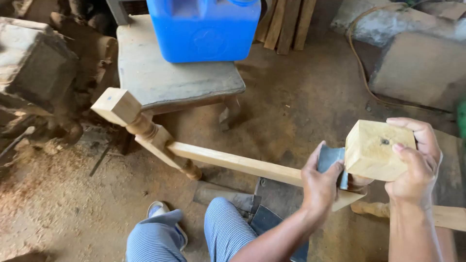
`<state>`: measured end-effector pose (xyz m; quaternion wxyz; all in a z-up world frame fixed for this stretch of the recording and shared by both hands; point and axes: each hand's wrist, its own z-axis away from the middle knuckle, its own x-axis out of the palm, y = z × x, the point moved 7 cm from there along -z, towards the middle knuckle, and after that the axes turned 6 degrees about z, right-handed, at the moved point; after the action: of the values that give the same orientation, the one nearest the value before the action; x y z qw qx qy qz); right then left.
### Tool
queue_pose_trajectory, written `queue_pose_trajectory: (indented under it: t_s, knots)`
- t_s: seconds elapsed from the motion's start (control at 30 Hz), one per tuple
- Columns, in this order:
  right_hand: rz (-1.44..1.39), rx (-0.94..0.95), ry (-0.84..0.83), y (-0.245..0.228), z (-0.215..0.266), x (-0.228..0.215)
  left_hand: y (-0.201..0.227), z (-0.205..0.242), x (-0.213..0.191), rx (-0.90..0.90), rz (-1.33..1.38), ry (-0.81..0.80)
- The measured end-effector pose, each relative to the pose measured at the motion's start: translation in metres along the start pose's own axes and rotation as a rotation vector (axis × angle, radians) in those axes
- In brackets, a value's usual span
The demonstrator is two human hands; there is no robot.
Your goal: Sanding a wooden furniture leg with sandpaper in a workshop.
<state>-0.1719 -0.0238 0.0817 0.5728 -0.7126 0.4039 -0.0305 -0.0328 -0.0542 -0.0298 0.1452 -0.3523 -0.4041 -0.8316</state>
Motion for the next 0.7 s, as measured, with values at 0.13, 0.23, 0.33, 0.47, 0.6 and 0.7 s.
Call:
queue_pose_trajectory:
  t_s: [0.13,0.23,0.33,0.47,0.6,0.7]
  knots:
    - [-0.01,0.001,0.001,0.005,0.003,-0.002,-0.015,-0.056,0.007,-0.095,-0.05,-0.103]
    - [-0.022,-0.059,0.005,0.023,0.005,-0.009,-0.012,-0.056,0.009,0.051,-0.144,-0.185]
    - [-0.034,-0.095,0.009,0.023,0.008,-0.011,-0.009,-0.019,-0.001,-0.017,-0.284,-0.109]
    - [-0.053,-0.002,0.029,0.01,0.012,-0.003,-0.028,0.007,-0.01,0.056,0.009,-0.076]
    - [-0.01,-0.008,0.046,0.011,0.001,-0.004,-0.023,-0.019,0.004,0.04,0.006,-0.08]
    - [0.004,-0.005,0.051,0.003,-0.001,0.0,-0.018,-0.068,0.013,-0.084,-0.247,-0.105]
